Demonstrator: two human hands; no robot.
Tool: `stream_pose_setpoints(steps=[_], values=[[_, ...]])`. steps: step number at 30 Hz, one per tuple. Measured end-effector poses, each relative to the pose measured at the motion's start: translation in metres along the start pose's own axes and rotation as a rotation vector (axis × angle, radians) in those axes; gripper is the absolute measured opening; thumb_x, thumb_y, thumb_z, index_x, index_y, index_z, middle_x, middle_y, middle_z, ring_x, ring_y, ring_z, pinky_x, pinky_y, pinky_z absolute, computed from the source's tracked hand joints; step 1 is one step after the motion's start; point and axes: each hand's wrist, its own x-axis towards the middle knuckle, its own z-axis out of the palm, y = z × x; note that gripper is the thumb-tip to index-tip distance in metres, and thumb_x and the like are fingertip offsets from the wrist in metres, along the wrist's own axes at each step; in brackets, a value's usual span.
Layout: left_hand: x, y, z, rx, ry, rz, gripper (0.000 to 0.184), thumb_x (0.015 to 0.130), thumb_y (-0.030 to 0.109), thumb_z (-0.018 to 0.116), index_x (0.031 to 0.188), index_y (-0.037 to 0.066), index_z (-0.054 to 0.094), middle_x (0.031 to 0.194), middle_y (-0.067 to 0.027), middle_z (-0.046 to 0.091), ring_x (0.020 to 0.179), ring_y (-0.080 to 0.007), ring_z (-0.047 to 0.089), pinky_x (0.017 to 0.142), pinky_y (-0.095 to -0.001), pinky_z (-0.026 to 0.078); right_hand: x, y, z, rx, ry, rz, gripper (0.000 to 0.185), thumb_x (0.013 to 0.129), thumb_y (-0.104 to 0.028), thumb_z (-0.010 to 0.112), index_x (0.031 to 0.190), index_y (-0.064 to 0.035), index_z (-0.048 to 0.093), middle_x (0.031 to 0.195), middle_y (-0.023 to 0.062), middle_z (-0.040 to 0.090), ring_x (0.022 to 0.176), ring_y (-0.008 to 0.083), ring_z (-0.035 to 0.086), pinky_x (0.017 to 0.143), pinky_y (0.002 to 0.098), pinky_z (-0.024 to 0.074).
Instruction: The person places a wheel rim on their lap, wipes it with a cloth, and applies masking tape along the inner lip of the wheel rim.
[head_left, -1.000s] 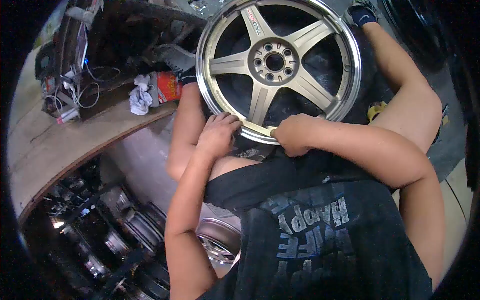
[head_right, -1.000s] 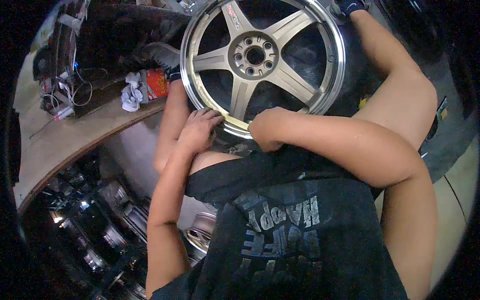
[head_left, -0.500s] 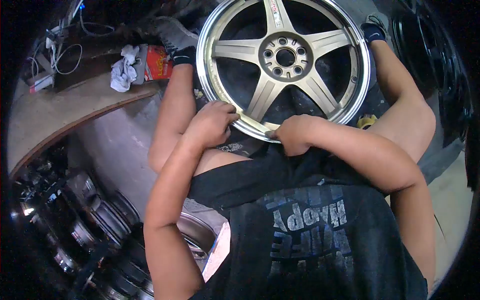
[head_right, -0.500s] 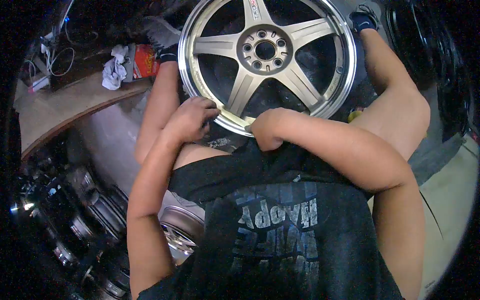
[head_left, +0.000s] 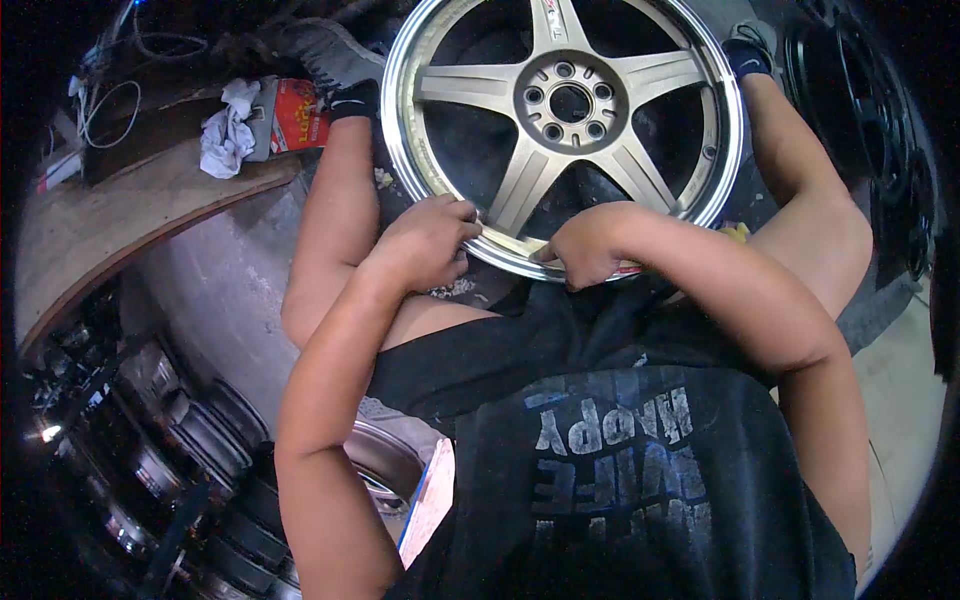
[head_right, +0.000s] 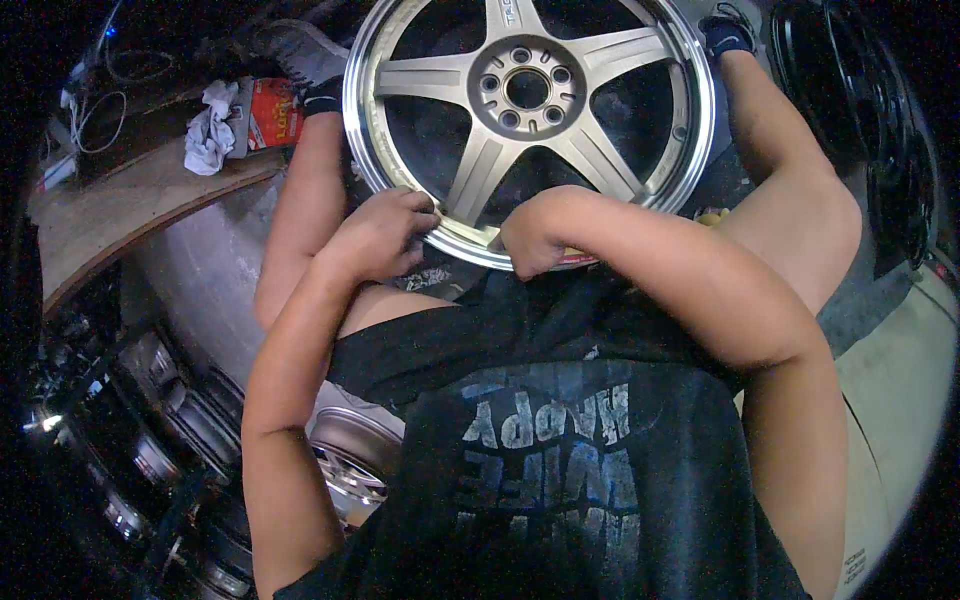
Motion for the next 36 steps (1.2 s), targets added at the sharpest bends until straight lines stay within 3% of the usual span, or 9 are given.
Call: stream_pose_setpoints(steps=[9, 24, 32, 36], values=[[0.003, 0.0, 0.003, -0.045, -0.017, -0.034, 0.043, 0.069, 0.008, 0.073, 0.112, -0.002, 0.074, 0.111, -0.0191, 0.067, 0.112, -0.04, 0.063, 0.101, -0.0474, 0.052, -0.04, 0.001, -0.013, 0.159, 0.096, -0.102, 0.079, 0.082, -0.027, 0.067, 0.159, -0.0212, 0.049, 0.133, 0.0251, 0.069, 0.124, 0.0386, 0.065, 0.107, 0.0447, 0.0487], [0.004, 0.001, 0.005, -0.031, -0.001, 0.006, 0.041, 0.072, 0.009, 0.072, 0.111, -0.002, 0.077, 0.111, -0.0183, 0.069, 0.111, -0.0379, 0.064, 0.1, -0.0461, 0.053, -0.002, 0.012, -0.002, 0.042, 0.016, -0.06, 0.075, 0.084, -0.026, 0.066, 0.157, -0.0174, 0.051, 0.134, 0.0247, 0.068, 0.125, 0.039, 0.064, 0.107, 0.0451, 0.0481], [0.007, 0.006, 0.004, 0.004, -0.032, -0.01, 0.039, 0.074, 0.012, 0.073, 0.111, -0.002, 0.077, 0.116, -0.0184, 0.068, 0.113, -0.0371, 0.063, 0.102, -0.0457, 0.052, -0.001, 0.013, -0.005, 0.029, 0.009, -0.064, 0.075, 0.084, -0.025, 0.064, 0.157, -0.0194, 0.051, 0.134, 0.0229, 0.069, 0.125, 0.0393, 0.064, 0.106, 0.0458, 0.0485], [0.009, 0.008, 0.003, -0.037, -0.073, -0.016, 0.045, 0.07, 0.009, 0.071, 0.113, -0.003, 0.075, 0.116, -0.0211, 0.066, 0.114, -0.0411, 0.062, 0.103, -0.0475, 0.051, -0.002, 0.012, -0.006, -0.002, -0.035, -0.046, 0.075, 0.084, -0.023, 0.062, 0.158, -0.0204, 0.051, 0.136, 0.0215, 0.068, 0.126, 0.0387, 0.064, 0.107, 0.0466, 0.0483]])
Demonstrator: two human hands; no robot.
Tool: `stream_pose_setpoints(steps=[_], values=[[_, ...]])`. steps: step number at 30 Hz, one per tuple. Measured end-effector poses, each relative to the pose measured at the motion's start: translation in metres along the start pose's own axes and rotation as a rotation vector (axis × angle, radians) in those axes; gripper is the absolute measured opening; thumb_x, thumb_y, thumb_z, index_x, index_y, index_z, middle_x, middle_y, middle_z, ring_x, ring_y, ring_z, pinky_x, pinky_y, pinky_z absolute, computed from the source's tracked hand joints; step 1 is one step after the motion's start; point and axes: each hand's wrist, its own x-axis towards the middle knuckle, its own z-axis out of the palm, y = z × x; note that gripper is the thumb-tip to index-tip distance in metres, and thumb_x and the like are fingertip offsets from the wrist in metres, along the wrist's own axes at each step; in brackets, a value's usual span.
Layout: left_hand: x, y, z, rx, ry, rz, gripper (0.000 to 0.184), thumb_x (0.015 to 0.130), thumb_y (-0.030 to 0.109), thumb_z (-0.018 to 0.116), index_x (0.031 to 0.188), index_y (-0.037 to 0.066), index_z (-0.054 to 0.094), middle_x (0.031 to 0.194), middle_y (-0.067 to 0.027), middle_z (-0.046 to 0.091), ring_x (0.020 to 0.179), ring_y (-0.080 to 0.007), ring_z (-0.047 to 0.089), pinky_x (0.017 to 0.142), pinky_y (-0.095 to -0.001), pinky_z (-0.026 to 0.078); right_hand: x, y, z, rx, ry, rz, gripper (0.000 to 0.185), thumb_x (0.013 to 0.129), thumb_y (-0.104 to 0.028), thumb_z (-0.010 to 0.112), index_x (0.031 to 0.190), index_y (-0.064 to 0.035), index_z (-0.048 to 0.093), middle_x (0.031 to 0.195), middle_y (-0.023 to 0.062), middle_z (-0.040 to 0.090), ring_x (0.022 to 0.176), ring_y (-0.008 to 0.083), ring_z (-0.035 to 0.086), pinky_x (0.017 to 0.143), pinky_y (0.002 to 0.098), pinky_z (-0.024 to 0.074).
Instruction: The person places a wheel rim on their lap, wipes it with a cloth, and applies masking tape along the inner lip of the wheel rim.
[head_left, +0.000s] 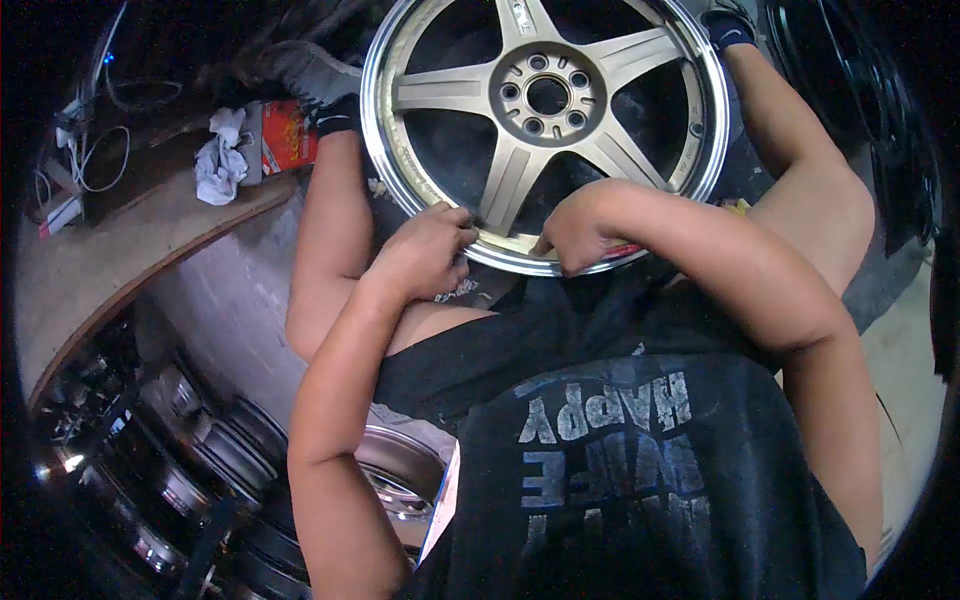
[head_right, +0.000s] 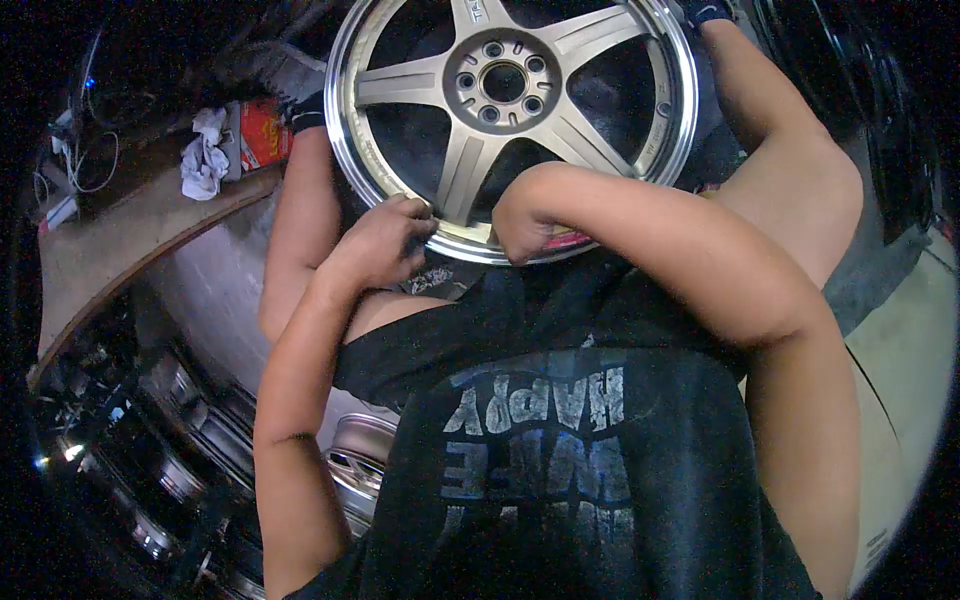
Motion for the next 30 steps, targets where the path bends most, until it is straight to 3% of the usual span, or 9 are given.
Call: stream_pose_setpoints(steps=[14, 19, 21, 23, 25, 27, 30], values=[[0.006, 0.013, 0.005, -0.055, -0.049, 0.003, 0.043, 0.076, 0.014, 0.075, 0.116, -0.002, 0.074, 0.114, -0.0194, 0.065, 0.114, -0.039, 0.06, 0.102, -0.0458, 0.051, 0.006, 0.003, 0.003, -0.028, 0.0, 0.003, 0.077, 0.081, -0.019, 0.059, 0.158, -0.0245, 0.05, 0.142, 0.0174, 0.066, 0.131, 0.0362, 0.062, 0.108, 0.0469, 0.048], [0.009, 0.016, 0.012, -0.065, -0.002, 0.063, 0.041, 0.073, 0.015, 0.077, 0.111, -0.001, 0.074, 0.109, -0.0177, 0.063, 0.107, -0.0381, 0.06, 0.095, -0.0464, 0.052, 0.013, 0.009, 0.004, -0.016, -0.008, 0.006, 0.079, 0.08, -0.019, 0.059, 0.159, -0.0271, 0.049, 0.141, 0.0168, 0.067, 0.13, 0.0355, 0.062, 0.107, 0.0474, 0.049], [0.011, 0.019, 0.014, -0.074, -0.012, 0.057, 0.042, 0.073, 0.015, 0.076, 0.111, -0.001, 0.074, 0.109, -0.0178, 0.063, 0.106, -0.0378, 0.059, 0.094, -0.0465, 0.052, 0.013, 0.01, 0.006, -0.06, 0.03, -0.05, 0.048, 0.091, -0.025, 0.056, 0.133, -0.0056, 0.069, 0.131, 0.018, 0.071, 0.117, 0.0364, 0.066, 0.099, 0.05, 0.0497], [0.014, 0.022, 0.016, -0.086, -0.023, 0.05, 0.042, 0.074, 0.015, 0.076, 0.112, -0.002, 0.074, 0.109, -0.0179, 0.062, 0.105, -0.0375, 0.059, 0.093, -0.0467, 0.052, 0.011, 0.01, 0.005, -0.072, 0.023, -0.048, 0.048, 0.091, -0.025, 0.056, 0.133, -0.0056, 0.069, 0.132, 0.0184, 0.07, 0.117, 0.0364, 0.067, 0.098, 0.0501, 0.0501], [0.016, 0.027, 0.012, -0.069, -0.114, 0.006, 0.05, 0.076, 0.015, 0.076, 0.122, -0.002, 0.071, 0.115, -0.0204, 0.06, 0.111, -0.0393, 0.058, 0.099, -0.0469, 0.05, 0.011, 0.01, 0.004, -0.084, 0.014, -0.048, 0.048, 0.091, -0.025, 0.057, 0.133, -0.0056, 0.07, 0.132, 0.0188, 0.07, 0.116, 0.0364, 0.067, 0.098, 0.0501, 0.0504], [0.016, 0.026, 0.015, -0.072, -0.1, 0.023, 0.049, 0.076, 0.015, 0.076, 0.122, -0.002, 0.071, 0.114, -0.0203, 0.06, 0.111, -0.0394, 0.058, 0.099, -0.0468, 0.05, 0.011, 0.009, 0.002, -0.068, 0.015, 0.009, 0.074, 0.08, -0.018, 0.059, 0.154, -0.0247, 0.056, 0.141, 0.0134, 0.068, 0.128, 0.0347, 0.064, 0.105, 0.0467, 0.0508], [0.016, 0.026, 0.017, -0.071, -0.085, 0.041, 0.049, 0.076, 0.015, 0.075, 0.122, -0.002, 0.071, 0.114, -0.02, 0.06, 0.109, -0.0394, 0.058, 0.099, -0.0466, 0.051, 0.011, 0.012, 0.001, -0.09, 0.062, 0.052, 0.07, 0.081, -0.018, 0.059, 0.15, -0.024, 0.06, 0.141, 0.0125, 0.068, 0.128, 0.0339, 0.064, 0.104, 0.0466, 0.0512]])
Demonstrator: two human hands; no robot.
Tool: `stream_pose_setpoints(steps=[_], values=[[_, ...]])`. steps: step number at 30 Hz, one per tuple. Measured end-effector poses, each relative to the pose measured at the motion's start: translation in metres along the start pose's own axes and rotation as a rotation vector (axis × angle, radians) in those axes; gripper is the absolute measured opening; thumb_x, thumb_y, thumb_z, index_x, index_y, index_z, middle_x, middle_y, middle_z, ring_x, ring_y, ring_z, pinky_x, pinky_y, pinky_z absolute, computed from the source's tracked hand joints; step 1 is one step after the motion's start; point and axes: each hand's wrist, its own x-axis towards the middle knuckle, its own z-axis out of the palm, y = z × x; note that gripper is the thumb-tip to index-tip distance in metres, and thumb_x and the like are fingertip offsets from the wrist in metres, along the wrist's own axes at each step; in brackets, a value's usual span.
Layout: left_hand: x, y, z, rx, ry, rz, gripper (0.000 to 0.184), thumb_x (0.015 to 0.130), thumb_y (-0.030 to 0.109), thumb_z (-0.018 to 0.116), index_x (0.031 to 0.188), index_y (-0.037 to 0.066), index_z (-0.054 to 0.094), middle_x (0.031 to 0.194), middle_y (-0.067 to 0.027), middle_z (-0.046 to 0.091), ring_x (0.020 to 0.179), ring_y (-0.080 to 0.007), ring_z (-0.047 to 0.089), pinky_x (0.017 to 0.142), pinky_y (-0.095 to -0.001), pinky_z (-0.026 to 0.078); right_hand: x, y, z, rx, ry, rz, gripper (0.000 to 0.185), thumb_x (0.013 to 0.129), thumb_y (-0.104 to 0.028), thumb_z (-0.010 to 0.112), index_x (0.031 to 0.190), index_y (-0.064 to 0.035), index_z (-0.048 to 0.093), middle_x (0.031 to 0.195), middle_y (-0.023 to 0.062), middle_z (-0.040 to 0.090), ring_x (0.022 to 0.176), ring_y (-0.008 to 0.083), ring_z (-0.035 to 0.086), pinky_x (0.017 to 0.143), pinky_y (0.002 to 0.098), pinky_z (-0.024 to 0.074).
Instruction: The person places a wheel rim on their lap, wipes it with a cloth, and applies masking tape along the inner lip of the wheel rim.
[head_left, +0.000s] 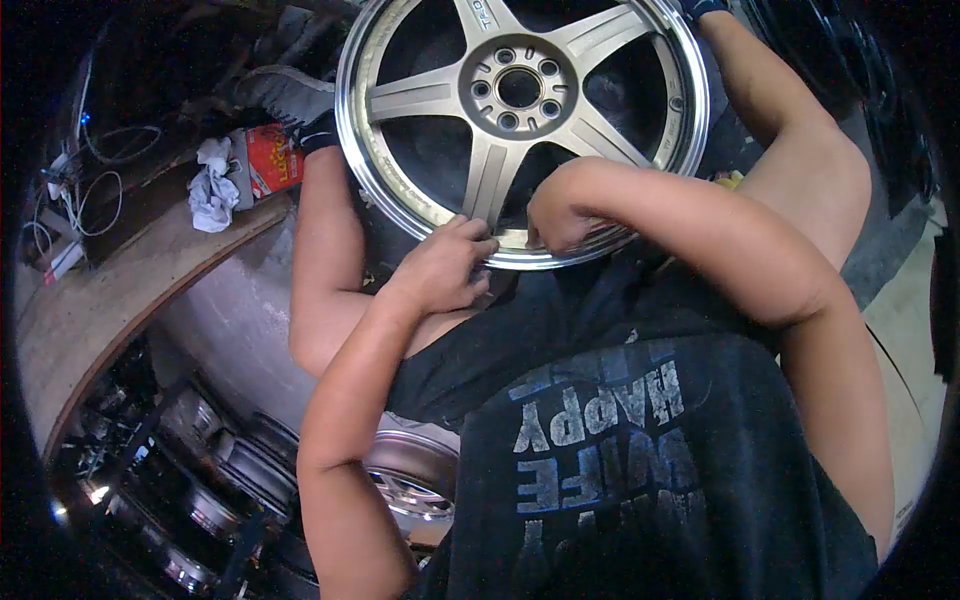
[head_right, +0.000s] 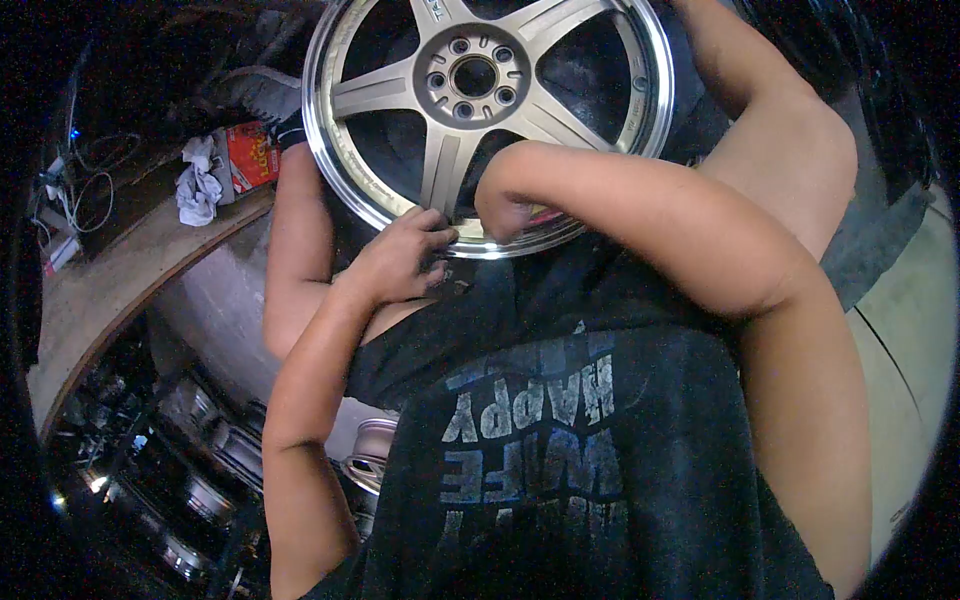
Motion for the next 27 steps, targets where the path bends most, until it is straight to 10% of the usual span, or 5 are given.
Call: stream_pose_setpoints(steps=[27], values=[[0.014, 0.023, 0.009, -0.004, 0.005, 0.016, 0.041, 0.076, 0.018, 0.078, 0.111, -0.002, 0.072, 0.111, -0.0172, 0.061, 0.109, -0.0355, 0.059, 0.098, -0.0439, 0.051, 0.012, 0.0, 0.008, -0.033, 0.01, 0.068, 0.035, 0.091, -0.022, 0.06, 0.115, -0.0064, 0.08, 0.119, 0.0179, 0.076, 0.112, 0.0364, 0.071, 0.092, 0.0488, 0.0543]])
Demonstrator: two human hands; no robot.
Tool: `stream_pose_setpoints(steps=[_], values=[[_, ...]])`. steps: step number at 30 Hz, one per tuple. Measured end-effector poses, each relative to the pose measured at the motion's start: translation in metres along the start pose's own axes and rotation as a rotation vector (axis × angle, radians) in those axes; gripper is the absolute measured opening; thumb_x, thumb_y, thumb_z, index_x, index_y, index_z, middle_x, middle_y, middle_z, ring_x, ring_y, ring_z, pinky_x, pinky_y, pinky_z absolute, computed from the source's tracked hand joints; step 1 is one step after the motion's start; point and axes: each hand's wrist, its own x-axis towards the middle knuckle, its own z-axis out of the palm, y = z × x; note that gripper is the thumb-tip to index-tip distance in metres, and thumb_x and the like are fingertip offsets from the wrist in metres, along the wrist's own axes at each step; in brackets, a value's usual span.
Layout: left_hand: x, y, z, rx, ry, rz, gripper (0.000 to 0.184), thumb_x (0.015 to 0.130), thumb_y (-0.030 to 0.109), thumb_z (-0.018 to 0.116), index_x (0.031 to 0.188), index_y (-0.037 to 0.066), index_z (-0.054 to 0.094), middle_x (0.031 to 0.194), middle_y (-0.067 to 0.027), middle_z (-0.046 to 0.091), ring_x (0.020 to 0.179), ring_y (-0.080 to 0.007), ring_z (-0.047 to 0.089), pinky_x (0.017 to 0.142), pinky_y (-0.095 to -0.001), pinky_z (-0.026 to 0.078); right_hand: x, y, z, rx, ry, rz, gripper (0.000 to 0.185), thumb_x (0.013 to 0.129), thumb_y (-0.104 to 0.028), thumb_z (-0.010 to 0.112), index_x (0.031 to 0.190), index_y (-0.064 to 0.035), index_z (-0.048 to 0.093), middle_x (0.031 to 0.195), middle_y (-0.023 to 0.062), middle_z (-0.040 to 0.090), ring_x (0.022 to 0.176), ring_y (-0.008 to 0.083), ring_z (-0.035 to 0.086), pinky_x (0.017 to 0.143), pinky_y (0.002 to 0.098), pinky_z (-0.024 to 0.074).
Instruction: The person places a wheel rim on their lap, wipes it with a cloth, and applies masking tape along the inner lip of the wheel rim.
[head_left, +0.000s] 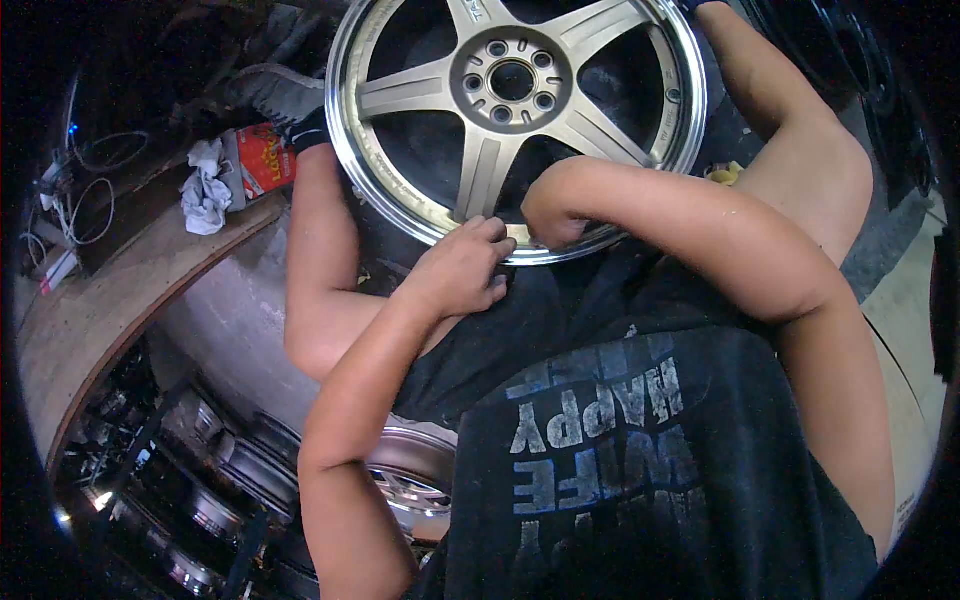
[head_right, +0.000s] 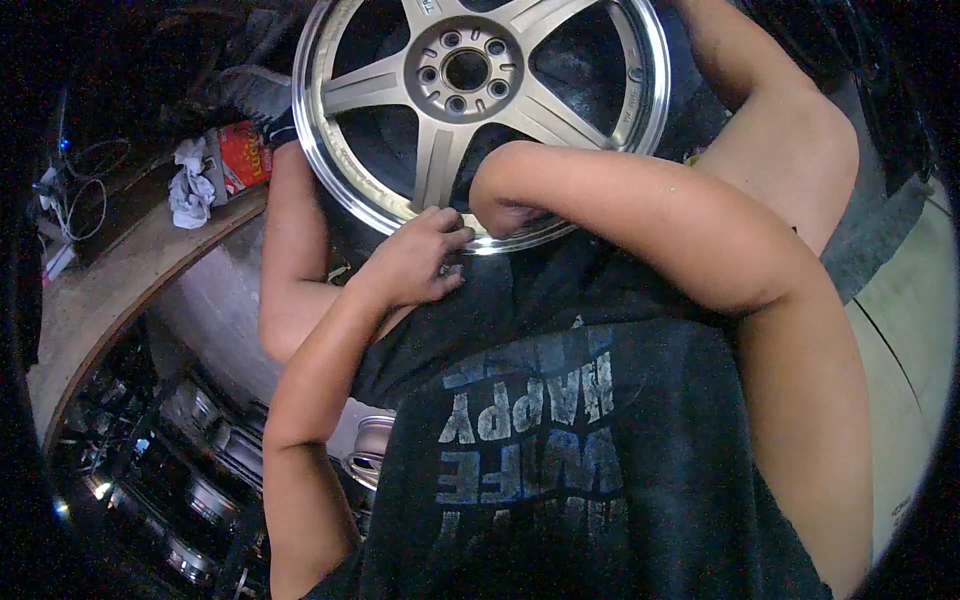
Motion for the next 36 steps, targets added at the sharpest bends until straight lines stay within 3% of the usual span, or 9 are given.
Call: stream_pose_setpoints(steps=[23, 25, 28, 36], values=[[0.002, 0.001, 0.0, -0.005, 0.015, 0.005, 0.042, 0.074, 0.018, 0.079, 0.112, -0.001, 0.071, 0.112, -0.0175, 0.06, 0.109, -0.0363, 0.059, 0.098, -0.0443, 0.051, -0.005, 0.0, -0.003, 0.028, -0.013, 0.014, 0.034, 0.088, -0.024, 0.066, 0.113, -0.0058, 0.08, 0.118, 0.0179, 0.076, 0.11, 0.0353, 0.072, 0.09, 0.0487, 0.0556], [0.003, 0.004, -0.001, -0.025, -0.029, 0.007, 0.051, 0.075, 0.015, 0.078, 0.122, -0.001, 0.068, 0.114, -0.019, 0.06, 0.109, -0.0385, 0.059, 0.099, -0.0459, 0.051, -0.006, 0.001, -0.003, 0.028, -0.007, 0.016, 0.034, 0.088, -0.025, 0.066, 0.113, -0.0057, 0.08, 0.119, 0.018, 0.076, 0.11, 0.0356, 0.072, 0.09, 0.0489, 0.0557], [0.006, 0.009, -0.004, -0.011, -0.043, -0.002, 0.05, 0.074, 0.015, 0.077, 0.121, 0.0, 0.068, 0.113, -0.0185, 0.06, 0.108, -0.0382, 0.058, 0.098, -0.0459, 0.051, -0.013, 0.005, -0.004, 0.001, -0.009, -0.028, 0.035, 0.089, -0.024, 0.065, 0.114, -0.0058, 0.08, 0.119, 0.0174, 0.076, 0.11, 0.0356, 0.072, 0.09, 0.049, 0.056], [0.008, 0.007, -0.003, -0.009, -0.04, -0.022, 0.047, 0.075, 0.019, 0.078, 0.117, -0.002, 0.072, 0.112, -0.0179, 0.061, 0.109, -0.0362, 0.06, 0.099, -0.0437, 0.052, -0.043, 0.006, 0.0, 0.024, 0.082, 0.052, 0.032, 0.087, -0.015, 0.065, 0.114, -0.0153, 0.081, 0.114, 0.0149, 0.078, 0.108, 0.0355, 0.074, 0.089, 0.0483, 0.0579]])
